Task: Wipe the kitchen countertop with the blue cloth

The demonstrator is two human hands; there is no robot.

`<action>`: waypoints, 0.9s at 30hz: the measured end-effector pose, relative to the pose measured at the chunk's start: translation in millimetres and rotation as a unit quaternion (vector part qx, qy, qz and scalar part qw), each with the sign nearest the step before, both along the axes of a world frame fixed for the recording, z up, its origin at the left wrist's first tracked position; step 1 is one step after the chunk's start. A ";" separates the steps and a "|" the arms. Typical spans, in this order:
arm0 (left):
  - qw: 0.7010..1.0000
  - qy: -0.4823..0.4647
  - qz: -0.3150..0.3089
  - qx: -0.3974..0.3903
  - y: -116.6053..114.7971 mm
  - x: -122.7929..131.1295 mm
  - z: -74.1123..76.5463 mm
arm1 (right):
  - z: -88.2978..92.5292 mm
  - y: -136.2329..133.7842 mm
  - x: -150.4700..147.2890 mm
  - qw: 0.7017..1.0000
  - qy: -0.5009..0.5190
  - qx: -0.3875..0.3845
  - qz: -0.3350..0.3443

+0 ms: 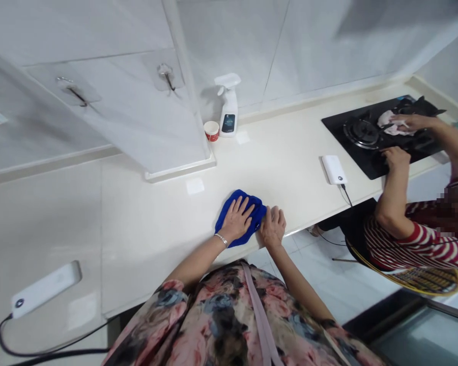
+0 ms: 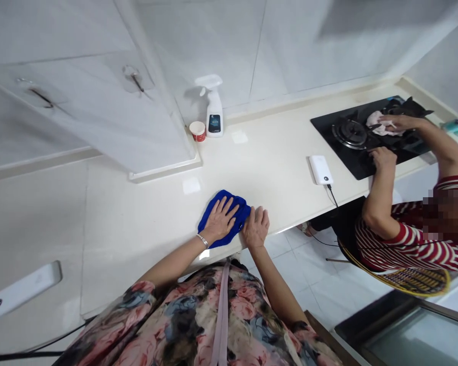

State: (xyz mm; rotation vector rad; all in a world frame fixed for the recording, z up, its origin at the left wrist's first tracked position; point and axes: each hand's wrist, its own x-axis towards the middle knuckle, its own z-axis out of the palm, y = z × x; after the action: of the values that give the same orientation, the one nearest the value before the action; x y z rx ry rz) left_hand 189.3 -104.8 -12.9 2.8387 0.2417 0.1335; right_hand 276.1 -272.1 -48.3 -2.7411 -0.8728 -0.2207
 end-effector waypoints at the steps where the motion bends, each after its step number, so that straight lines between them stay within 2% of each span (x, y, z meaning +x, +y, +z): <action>1: 1.000 -0.002 -0.012 0.001 2.6 8.2 -0.2 | 1.4 -3.9 3.5 1.000 -0.006 -0.005 0.017; 4: 0.999 -0.011 -0.034 -0.003 12.3 33.8 -0.9 | 5.9 -12.7 14.3 0.999 -0.005 0.000 0.052; 9: 0.999 -0.022 -0.024 -0.017 33.5 71.7 -1.8 | 10.7 -12.3 18.8 0.998 0.019 0.037 0.036; 13: 0.999 -0.030 0.012 -0.025 62.0 91.4 -2.1 | 11.2 -11.3 17.0 0.998 0.025 0.048 0.033; 16: 0.998 -0.028 0.058 -0.027 84.1 95.9 0.2 | 11.6 -12.7 19.0 0.998 0.035 0.050 0.030; 19: 0.995 -0.024 0.096 -0.025 94.8 84.5 3.1 | 12.8 -13.5 21.6 0.997 0.046 0.052 0.024; 21: 0.992 -0.022 0.118 -0.027 93.5 66.3 4.2 | 13.9 -13.7 22.6 0.997 0.048 0.052 0.022; 27: 0.987 -0.012 0.161 -0.018 62.8 -17.8 5.9 | 14.9 -16.7 24.4 0.998 0.049 0.044 0.014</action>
State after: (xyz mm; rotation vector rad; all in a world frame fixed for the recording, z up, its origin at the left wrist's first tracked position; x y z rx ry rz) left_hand 171.5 -42.1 -7.0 2.7380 0.6878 0.2267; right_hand 300.6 -288.8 -33.4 -2.6320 -0.8551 -0.1157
